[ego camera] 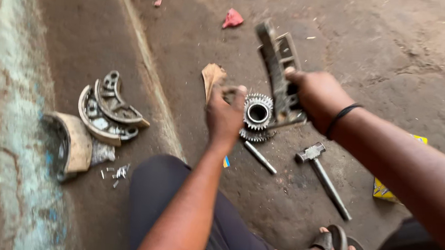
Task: The person sits on the ground and uses a hammer and punch to drive a pin into a metal housing. They then pick up a curved metal part, attach a lining to it, and inspect the assembly.
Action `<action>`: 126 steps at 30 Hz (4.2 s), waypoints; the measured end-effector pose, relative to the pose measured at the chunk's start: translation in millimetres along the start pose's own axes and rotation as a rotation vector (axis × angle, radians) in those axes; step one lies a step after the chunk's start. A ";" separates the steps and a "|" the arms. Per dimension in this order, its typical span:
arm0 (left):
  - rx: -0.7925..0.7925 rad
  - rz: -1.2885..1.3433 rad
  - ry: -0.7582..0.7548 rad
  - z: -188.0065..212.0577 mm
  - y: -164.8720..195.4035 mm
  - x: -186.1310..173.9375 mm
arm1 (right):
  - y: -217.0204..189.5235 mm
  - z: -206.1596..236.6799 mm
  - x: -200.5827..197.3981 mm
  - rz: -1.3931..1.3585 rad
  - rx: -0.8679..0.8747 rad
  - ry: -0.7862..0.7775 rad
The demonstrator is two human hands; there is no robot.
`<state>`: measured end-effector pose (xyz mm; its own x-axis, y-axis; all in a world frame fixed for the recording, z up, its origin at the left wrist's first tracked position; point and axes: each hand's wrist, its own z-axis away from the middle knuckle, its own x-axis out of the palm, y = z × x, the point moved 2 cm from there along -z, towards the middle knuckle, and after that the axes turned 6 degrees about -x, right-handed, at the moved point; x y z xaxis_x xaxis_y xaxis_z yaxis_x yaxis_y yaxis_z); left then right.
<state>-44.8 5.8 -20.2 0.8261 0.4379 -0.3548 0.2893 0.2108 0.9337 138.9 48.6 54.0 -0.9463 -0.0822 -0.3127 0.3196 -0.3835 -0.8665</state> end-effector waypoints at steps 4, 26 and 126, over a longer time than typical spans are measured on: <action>0.112 0.079 0.082 14.1 7.6 -65.7 | 11.8 -28.5 -41.2 -0.291 0.072 -0.003; 0.103 -1.012 0.309 262.2 -207.5 -193.5 | 42.3 -34.4 -39.9 -0.238 0.178 -0.263; -0.809 1.129 -0.691 21.7 -21.3 91.9 | 35.3 10.1 16.5 0.866 -1.283 -0.314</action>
<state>35.5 22.6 -71.6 0.5478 0.2626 0.7943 -0.7571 0.5596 0.3372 134.0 24.4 22.2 -0.3821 -0.0962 -0.9191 0.4200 0.8678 -0.2655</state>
